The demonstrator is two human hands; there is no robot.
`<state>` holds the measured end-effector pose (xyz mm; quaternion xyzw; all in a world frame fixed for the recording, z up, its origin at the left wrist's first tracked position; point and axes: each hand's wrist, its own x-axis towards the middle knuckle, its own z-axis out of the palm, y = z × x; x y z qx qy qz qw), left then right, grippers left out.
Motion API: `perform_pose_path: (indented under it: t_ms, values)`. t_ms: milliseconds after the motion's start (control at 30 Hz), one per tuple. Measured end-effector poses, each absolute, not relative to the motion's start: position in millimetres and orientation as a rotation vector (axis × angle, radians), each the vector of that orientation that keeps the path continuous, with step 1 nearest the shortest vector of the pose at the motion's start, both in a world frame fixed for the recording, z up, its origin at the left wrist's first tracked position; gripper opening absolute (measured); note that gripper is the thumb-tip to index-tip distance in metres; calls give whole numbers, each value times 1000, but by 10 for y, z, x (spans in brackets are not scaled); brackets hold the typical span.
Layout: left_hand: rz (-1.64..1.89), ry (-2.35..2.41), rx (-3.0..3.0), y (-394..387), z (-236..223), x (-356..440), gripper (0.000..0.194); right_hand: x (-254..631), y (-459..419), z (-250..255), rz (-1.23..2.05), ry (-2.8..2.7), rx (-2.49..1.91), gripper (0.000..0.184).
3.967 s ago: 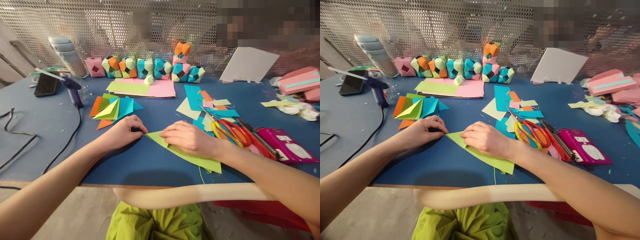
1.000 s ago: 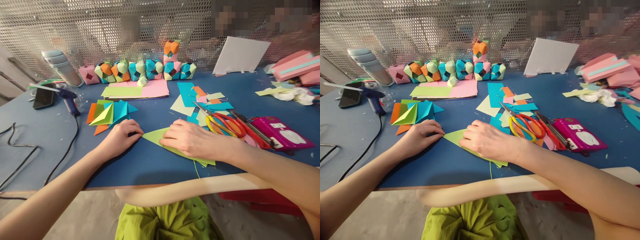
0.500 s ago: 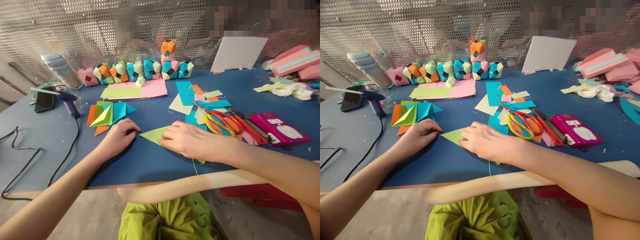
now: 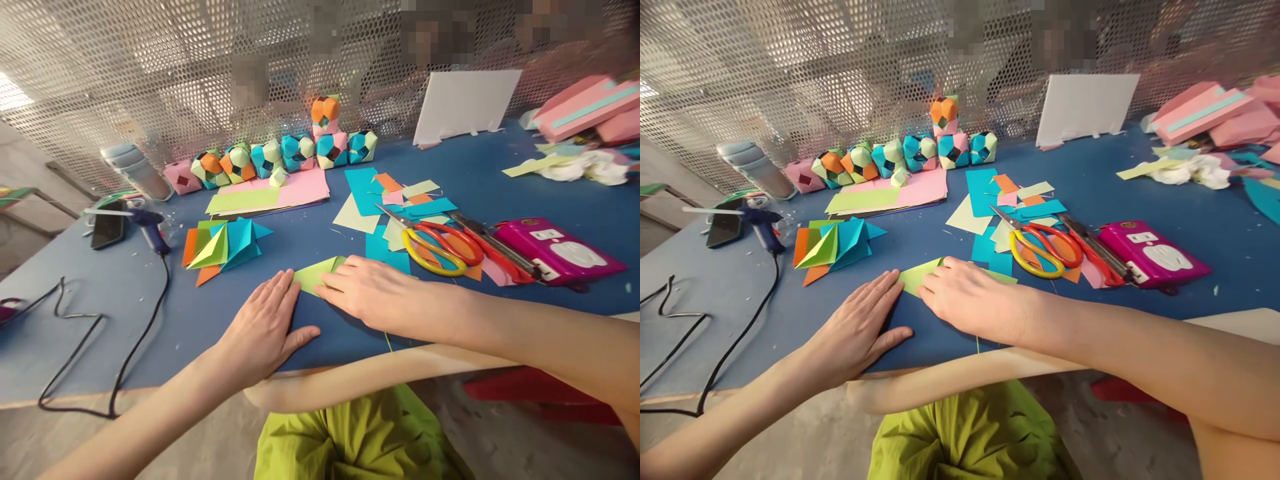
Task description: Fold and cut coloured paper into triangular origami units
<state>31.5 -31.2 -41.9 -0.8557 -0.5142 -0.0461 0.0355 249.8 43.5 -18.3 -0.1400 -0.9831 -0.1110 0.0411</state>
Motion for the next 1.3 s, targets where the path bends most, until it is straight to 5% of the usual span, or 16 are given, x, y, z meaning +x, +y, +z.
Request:
perform_pose_path:
  t_ms: [367,833,1300]
  values:
    - [-369,-1478,-2920,-153,-214,547,50,2525,433,-430,-483,-2949,-468,26]
    - [72,-1312,-3151,459,-299,482,99,2439,400,-175,-332,-3102,-508,31]
    - [235,-1574,-2891,110,-248,-59,80,2566,440,-171,-218,-3087,-502,33]
